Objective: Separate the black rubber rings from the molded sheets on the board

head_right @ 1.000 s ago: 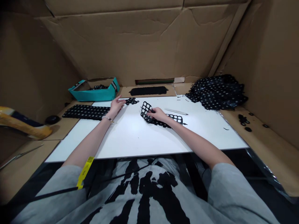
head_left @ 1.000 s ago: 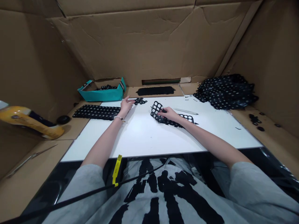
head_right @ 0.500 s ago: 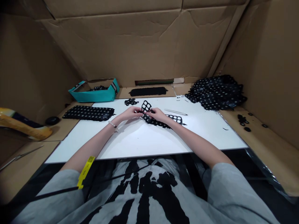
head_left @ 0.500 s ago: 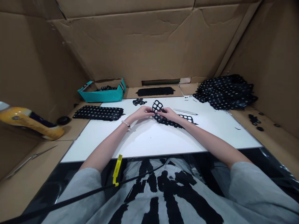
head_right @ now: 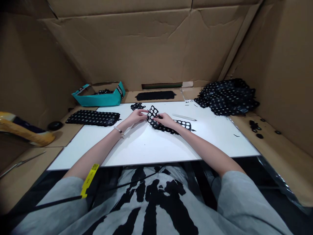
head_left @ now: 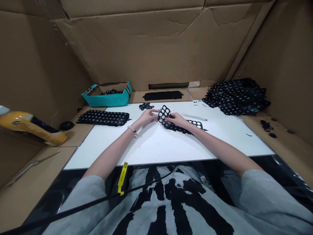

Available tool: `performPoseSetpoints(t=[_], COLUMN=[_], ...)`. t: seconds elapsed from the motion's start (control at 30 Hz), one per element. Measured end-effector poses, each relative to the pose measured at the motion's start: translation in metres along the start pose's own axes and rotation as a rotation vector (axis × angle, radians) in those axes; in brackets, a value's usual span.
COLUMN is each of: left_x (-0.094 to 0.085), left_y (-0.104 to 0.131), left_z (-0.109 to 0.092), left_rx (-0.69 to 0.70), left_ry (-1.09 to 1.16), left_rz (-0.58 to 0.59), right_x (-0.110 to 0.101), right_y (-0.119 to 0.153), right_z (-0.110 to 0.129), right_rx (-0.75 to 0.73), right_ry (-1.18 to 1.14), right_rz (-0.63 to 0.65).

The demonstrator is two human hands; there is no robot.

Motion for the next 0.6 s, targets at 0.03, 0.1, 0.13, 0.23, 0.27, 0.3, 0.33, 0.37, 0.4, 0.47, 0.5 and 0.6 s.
performPoseSetpoints(t=[0.03,0.1,0.13,0.23,0.27,0.3,0.33,0.37,0.4,0.47,0.5,0.6], left_x=[-0.006,-0.029,-0.044,-0.091,-0.102,-0.11,-0.115,-0.116,-0.115,-0.109,-0.105,-0.095], left_y=[0.0,0.003,0.006,0.019,0.022,0.024,0.024,0.023,0.022,0.016,0.013,0.005], left_z=[0.0,0.002,0.004,0.014,0.019,0.023,0.027,0.029,0.03,0.031,0.031,0.031], left_rx=[-0.007,-0.008,-0.008,-0.026,-0.044,-0.057,-0.062,-0.057,-0.045,-0.014,-0.001,0.008], left_ry=[0.019,0.02,-0.001,-0.055,-0.052,-0.059,-0.075,-0.103,-0.138,-0.191,-0.203,-0.215], left_rz=[-0.035,-0.175,-0.273,-0.595,-0.646,-0.67,-0.683,-0.689,-0.696,-0.712,-0.715,-0.671], right_x=[0.0,0.0,0.0,0.001,0.001,0.0,0.0,0.0,0.0,0.0,0.0,0.0], right_y=[0.0,-0.001,-0.001,-0.002,-0.002,-0.002,-0.002,-0.002,-0.002,-0.002,-0.002,0.0], right_z=[0.0,-0.002,-0.002,-0.005,-0.006,-0.007,-0.008,-0.008,-0.008,-0.008,-0.008,-0.005], right_rx=[0.005,0.027,0.036,0.042,0.038,0.035,0.032,0.028,0.023,0.021,0.025,0.036], right_ry=[0.007,0.03,0.045,0.069,0.066,0.06,0.056,0.055,0.056,0.058,0.058,0.054], right_rz=[-0.007,-0.011,-0.005,0.025,0.027,0.023,0.019,0.016,0.014,0.015,0.014,0.013])
Point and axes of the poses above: each hand's wrist, its own y-axis away from the middle knuckle, its own x-axis out of the palm, z = x × y, the point moved 4 cm from there along -y, towards the middle knuckle, and after that the axes turned 9 degrees about z, right-handed, at the moved point
